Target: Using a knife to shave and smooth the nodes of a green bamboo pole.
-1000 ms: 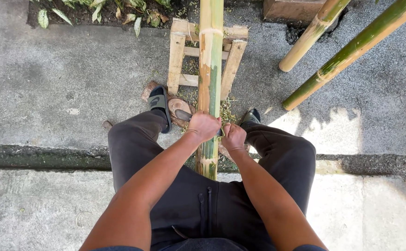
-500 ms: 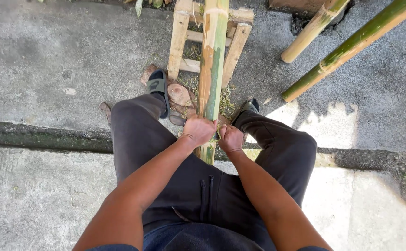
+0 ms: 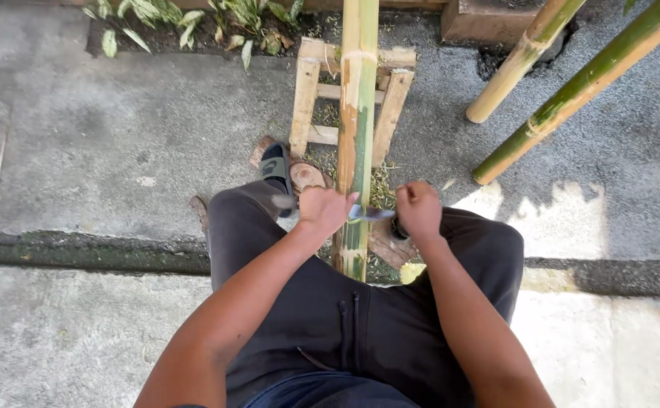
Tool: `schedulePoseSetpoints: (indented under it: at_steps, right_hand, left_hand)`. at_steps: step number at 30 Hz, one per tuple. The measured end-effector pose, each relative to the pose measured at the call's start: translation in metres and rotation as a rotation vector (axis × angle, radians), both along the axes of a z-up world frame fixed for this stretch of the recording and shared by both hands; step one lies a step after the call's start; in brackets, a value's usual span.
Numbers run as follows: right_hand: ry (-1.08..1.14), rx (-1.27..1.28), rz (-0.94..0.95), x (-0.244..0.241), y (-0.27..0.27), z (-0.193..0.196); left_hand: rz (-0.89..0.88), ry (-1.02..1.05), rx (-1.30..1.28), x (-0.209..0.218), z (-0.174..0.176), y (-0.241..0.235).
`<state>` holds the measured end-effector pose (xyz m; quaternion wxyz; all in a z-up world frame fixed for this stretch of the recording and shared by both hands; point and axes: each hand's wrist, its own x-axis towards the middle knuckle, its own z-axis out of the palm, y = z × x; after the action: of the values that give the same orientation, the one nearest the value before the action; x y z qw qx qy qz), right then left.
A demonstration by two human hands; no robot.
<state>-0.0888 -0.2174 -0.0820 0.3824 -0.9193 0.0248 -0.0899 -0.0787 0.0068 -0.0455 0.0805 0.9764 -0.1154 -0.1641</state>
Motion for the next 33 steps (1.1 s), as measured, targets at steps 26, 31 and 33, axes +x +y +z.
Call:
schedulePoseSetpoints:
  at_steps: [26,31,33]
  right_hand:
    - [0.106,-0.261,0.158,0.048,-0.025,-0.01]
    - [-0.071,-0.032,-0.029,0.054,-0.026,-0.019]
    - [-0.18,0.009,0.007,0.06,-0.01,-0.006]
  left_hand:
    - [-0.007,0.163,-0.082,0.0,0.004,0.033]
    - [0.034,0.01,-0.15,-0.012,0.041,0.041]
    - [0.108,0.005,-0.253,-0.014,0.057,0.038]
